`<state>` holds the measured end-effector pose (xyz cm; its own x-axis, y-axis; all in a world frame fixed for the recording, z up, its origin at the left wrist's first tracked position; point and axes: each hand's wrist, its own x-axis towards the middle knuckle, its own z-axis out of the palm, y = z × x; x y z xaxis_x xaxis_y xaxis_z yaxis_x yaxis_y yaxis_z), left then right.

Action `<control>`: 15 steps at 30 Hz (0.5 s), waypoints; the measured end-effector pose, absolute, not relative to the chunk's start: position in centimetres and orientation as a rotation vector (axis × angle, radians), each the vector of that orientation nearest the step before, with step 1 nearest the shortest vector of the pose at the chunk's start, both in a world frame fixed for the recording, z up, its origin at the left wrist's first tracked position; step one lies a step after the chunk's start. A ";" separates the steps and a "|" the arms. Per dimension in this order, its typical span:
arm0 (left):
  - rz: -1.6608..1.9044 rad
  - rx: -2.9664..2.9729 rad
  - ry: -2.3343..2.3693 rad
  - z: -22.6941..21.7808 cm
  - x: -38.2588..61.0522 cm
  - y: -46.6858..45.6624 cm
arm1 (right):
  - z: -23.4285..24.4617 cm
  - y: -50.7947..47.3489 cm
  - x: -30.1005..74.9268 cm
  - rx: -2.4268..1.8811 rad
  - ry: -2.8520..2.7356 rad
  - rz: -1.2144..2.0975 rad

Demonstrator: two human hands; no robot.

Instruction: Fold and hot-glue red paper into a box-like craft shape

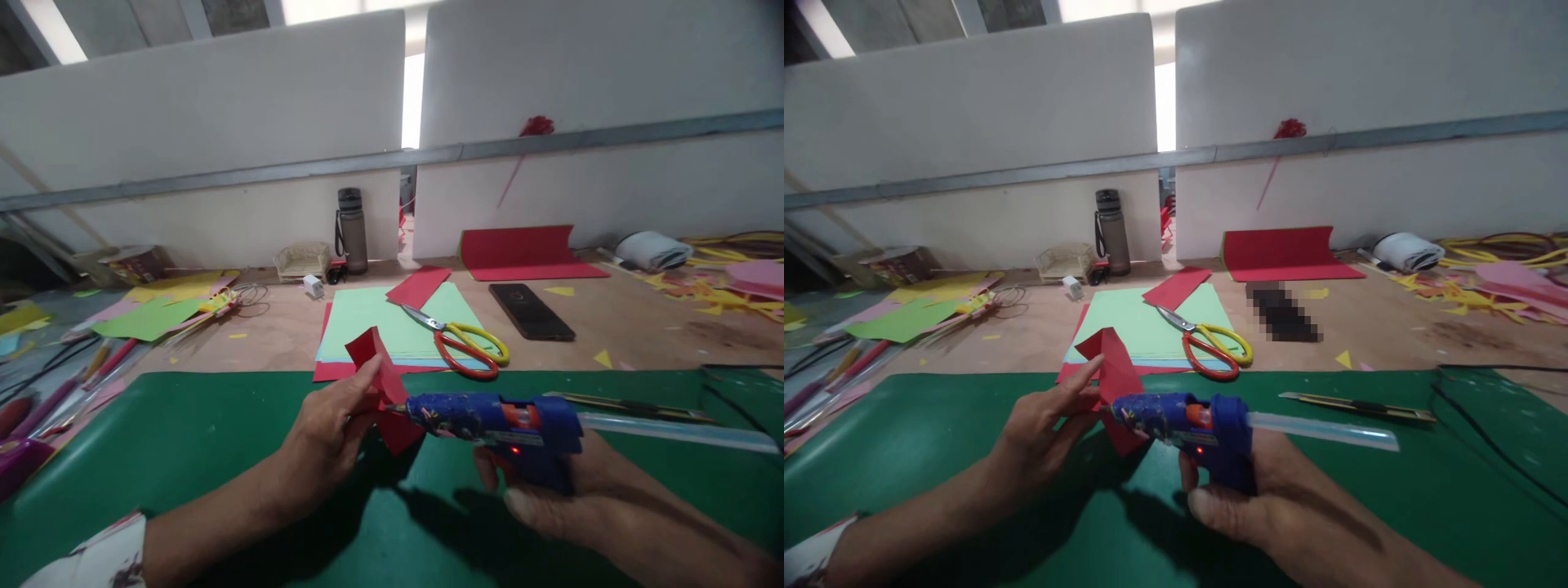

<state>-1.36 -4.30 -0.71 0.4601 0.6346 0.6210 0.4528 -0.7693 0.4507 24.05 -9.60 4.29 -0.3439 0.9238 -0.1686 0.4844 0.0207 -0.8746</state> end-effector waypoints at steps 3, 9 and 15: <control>1.174 2.452 0.935 -0.7 -1.3 -4.4 | 4.5 -9.6 24.0 -1.463 -1.881 1.281; 1.232 2.529 0.942 -0.3 -1.2 -4.4 | 4.4 -9.6 24.4 -1.445 -1.964 1.259; 1.236 2.565 0.971 -0.4 -1.4 -4.4 | 4.4 -9.7 24.7 -1.396 -1.938 1.155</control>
